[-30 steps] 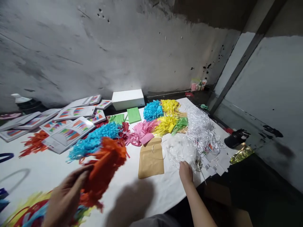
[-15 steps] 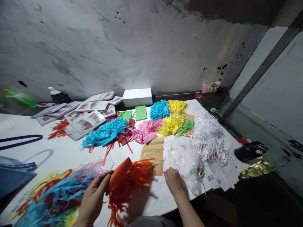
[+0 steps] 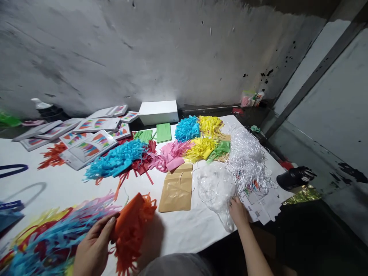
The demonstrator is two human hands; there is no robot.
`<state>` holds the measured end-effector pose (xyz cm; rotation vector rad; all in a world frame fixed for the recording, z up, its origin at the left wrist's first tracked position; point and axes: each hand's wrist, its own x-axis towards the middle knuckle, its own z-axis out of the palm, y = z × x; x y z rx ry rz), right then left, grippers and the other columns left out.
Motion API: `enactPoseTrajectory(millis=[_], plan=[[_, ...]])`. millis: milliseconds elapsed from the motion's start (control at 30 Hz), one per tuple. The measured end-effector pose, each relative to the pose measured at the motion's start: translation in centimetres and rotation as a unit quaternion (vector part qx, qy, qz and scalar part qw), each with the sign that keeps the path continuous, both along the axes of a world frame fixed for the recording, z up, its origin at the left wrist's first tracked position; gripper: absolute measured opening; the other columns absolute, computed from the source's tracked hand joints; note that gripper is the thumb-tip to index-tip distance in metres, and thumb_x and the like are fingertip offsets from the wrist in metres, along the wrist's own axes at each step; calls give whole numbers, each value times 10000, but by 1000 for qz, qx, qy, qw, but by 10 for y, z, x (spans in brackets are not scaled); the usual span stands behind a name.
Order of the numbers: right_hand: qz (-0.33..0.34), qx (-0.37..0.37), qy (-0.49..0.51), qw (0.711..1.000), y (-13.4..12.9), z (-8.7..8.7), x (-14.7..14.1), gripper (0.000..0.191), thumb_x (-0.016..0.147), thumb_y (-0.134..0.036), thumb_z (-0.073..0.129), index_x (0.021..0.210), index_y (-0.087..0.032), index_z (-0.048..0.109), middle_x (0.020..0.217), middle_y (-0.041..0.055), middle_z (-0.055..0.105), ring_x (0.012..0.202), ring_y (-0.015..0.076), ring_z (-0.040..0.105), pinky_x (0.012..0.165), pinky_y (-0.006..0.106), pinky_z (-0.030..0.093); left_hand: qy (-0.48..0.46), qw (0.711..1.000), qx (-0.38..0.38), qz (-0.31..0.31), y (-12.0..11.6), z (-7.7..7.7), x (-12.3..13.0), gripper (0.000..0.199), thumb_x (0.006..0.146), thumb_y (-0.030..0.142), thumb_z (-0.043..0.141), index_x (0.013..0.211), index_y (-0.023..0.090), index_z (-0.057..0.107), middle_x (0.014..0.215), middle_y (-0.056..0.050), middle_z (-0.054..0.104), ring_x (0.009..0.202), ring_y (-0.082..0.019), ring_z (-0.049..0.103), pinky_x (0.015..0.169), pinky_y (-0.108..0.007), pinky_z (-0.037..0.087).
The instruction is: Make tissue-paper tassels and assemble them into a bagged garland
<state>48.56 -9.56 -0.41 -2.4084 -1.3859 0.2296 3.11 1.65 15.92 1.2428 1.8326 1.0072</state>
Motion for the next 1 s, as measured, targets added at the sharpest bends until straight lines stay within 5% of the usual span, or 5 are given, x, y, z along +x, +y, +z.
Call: enactPoseTrajectory(millis=[200, 367, 567, 700, 1000], plan=[[-7, -19, -13, 1000, 2, -8, -6, 204, 750, -146, 458, 669, -214, 633, 779, 51, 638, 749, 190, 617, 676, 271, 442, -112, 992, 20, -44, 4, -1, 25, 467, 719, 535, 655, 982, 149, 678, 745, -20, 641, 560, -135, 516, 493, -237, 440], [3, 2, -45, 999, -6, 32, -2, 214, 779, -264, 470, 777, -197, 673, 802, 134, 670, 707, 269, 632, 631, 365, 467, -238, 971, 14, -25, -6, -4, 22, 430, 731, 492, 680, 1007, 164, 644, 805, -7, 633, 593, -119, 539, 504, -224, 448], [313, 245, 48, 916, 35, 127, -175, 187, 910, -257, 499, 1005, -224, 657, 912, 94, 680, 875, 235, 621, 809, 373, 481, -243, 968, 9, -53, -25, -2, 29, 387, 780, 468, 642, 1016, 160, 637, 883, -48, 657, 665, -143, 589, 559, -238, 483], [481, 272, 69, 831, 60, 149, -279, 304, 900, -155, 514, 1193, -190, 591, 962, 101, 676, 869, 223, 605, 777, 377, 491, -252, 964, 8, -82, -36, -8, 31, 437, 818, 481, 597, 1117, 162, 601, 892, -62, 661, 680, -160, 608, 572, -261, 506], [394, 213, 228, 864, 64, 140, -289, 161, 917, -236, 518, 792, -201, 614, 759, 29, 601, 741, 168, 557, 682, 296, 451, -255, 959, 45, -117, -53, -32, 13, 411, 810, 432, 641, 1125, 175, 586, 978, -81, 632, 905, -204, 599, 784, -312, 498]])
